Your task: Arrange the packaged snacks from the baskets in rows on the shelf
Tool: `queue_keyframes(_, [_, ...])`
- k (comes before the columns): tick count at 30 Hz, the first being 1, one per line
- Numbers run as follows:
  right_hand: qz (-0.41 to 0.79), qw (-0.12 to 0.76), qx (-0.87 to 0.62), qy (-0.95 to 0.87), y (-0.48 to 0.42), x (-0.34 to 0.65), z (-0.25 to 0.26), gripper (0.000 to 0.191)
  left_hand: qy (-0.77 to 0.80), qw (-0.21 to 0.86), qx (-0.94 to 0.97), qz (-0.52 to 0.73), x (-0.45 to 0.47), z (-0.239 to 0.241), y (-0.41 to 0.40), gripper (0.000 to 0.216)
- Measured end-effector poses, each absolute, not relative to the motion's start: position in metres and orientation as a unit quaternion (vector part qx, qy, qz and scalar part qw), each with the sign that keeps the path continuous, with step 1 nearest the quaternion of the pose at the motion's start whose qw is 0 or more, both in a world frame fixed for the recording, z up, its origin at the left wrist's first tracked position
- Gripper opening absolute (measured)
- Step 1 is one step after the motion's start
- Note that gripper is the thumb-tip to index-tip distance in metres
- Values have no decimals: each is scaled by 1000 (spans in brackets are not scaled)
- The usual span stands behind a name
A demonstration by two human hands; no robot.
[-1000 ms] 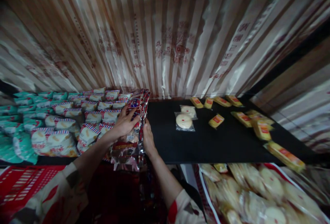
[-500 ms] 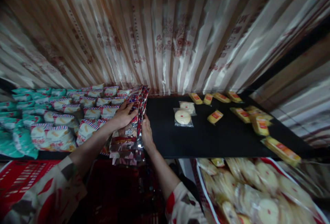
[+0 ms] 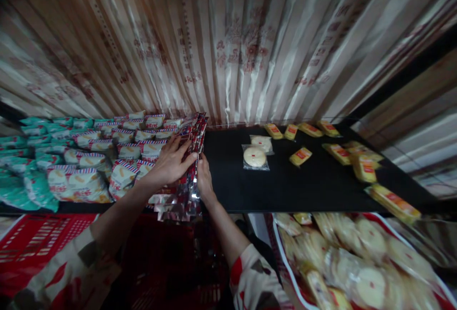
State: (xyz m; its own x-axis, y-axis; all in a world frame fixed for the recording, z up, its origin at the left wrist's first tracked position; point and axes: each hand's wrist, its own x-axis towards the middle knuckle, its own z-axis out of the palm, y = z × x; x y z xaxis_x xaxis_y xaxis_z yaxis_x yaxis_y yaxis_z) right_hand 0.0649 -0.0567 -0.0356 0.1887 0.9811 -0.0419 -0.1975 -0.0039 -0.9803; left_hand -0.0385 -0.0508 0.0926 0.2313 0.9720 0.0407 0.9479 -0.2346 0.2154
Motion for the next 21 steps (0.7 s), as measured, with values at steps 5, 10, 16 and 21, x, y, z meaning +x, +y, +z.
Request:
queue_keyframes(5, [511,588,-502,-376,-55,64,-38,58,654,115,746,53,-30,85,-62,66])
queue_keyframes(10, [512,592,-496,-376,-54,66,-44,57,665,110,737,49,-23,78,-63,67])
queue_keyframes(16, [528,588,-487,-371,-53,65,-45,61,667,65,741,42,-21,70,-66,64])
queue_keyframes(21, [528,610,-476,-351,-55,69,-45,61,665,46,744,40,-20,68,-67,62])
